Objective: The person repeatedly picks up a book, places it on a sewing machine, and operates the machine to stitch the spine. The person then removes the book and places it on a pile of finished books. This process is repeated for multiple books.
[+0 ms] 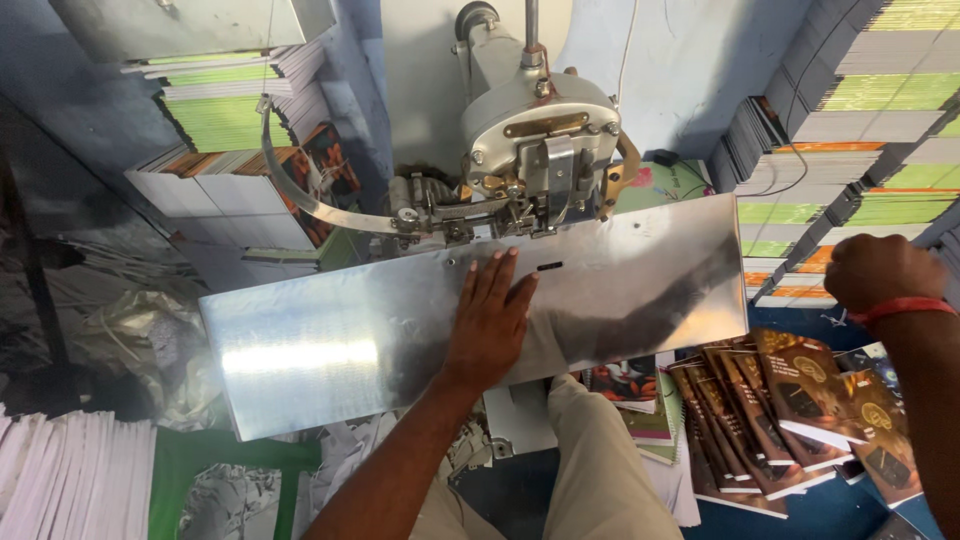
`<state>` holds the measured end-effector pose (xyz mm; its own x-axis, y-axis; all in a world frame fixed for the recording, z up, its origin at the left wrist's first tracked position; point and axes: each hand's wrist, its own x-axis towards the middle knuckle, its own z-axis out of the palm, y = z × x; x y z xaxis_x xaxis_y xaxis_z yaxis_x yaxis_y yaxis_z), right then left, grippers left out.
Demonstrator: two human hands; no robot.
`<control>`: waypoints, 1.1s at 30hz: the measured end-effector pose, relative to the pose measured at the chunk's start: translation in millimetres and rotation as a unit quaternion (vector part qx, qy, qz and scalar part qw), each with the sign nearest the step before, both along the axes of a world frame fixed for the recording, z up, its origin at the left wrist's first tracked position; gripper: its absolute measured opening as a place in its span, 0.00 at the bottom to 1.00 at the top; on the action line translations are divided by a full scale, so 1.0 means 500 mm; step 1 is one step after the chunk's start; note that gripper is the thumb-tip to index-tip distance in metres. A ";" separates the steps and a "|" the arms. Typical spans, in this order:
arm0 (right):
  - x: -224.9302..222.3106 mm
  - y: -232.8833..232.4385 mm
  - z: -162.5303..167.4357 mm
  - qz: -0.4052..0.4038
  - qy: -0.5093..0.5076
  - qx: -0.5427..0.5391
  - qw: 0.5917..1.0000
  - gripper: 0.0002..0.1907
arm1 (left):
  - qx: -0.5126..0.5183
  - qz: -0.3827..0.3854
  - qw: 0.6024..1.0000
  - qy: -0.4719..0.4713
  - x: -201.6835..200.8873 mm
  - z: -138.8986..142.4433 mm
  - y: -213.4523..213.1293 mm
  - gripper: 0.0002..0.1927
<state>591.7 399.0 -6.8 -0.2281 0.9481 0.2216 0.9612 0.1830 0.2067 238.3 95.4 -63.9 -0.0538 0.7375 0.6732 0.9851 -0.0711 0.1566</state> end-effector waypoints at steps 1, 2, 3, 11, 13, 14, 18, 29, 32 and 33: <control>-0.008 -0.003 0.000 0.010 0.011 -0.003 1.000 0.14 | -0.006 -0.002 1.000 -0.003 -0.001 0.001 -0.001 0.23; -0.013 -0.004 -0.001 0.021 0.023 -0.006 1.000 0.14 | -0.008 -0.006 1.000 -0.002 -0.002 0.002 -0.001 0.23; -0.019 -0.005 -0.003 0.032 0.034 -0.008 0.999 0.14 | -0.010 -0.009 1.000 -0.001 -0.002 0.003 -0.001 0.23; -0.134 -0.043 -0.008 0.275 0.214 0.097 0.932 0.14 | -0.039 0.009 0.998 0.054 -0.029 0.003 -0.020 0.23; -0.177 -0.053 -0.004 0.346 0.247 0.131 0.896 0.14 | -0.041 0.018 0.997 0.057 -0.046 0.000 -0.033 0.23; -0.200 -0.058 -0.003 0.370 0.249 0.139 0.884 0.14 | -0.056 0.027 0.996 0.056 -0.054 -0.001 -0.039 0.23; -0.283 -0.075 -0.002 0.460 0.250 0.118 0.844 0.16 | -0.083 0.063 0.992 0.065 -0.093 -0.004 -0.071 0.23; -0.420 -0.086 -0.027 0.528 0.197 0.080 0.822 0.15 | -0.089 0.184 0.976 0.080 -0.191 0.004 -0.197 0.26; -0.420 -0.066 -0.052 0.508 0.175 0.098 0.838 0.15 | -0.084 0.235 0.966 0.064 -0.206 0.012 -0.234 0.26; -0.420 -0.059 -0.063 0.502 0.166 0.107 0.842 0.15 | -0.082 0.250 0.964 0.049 -0.213 0.016 -0.248 0.25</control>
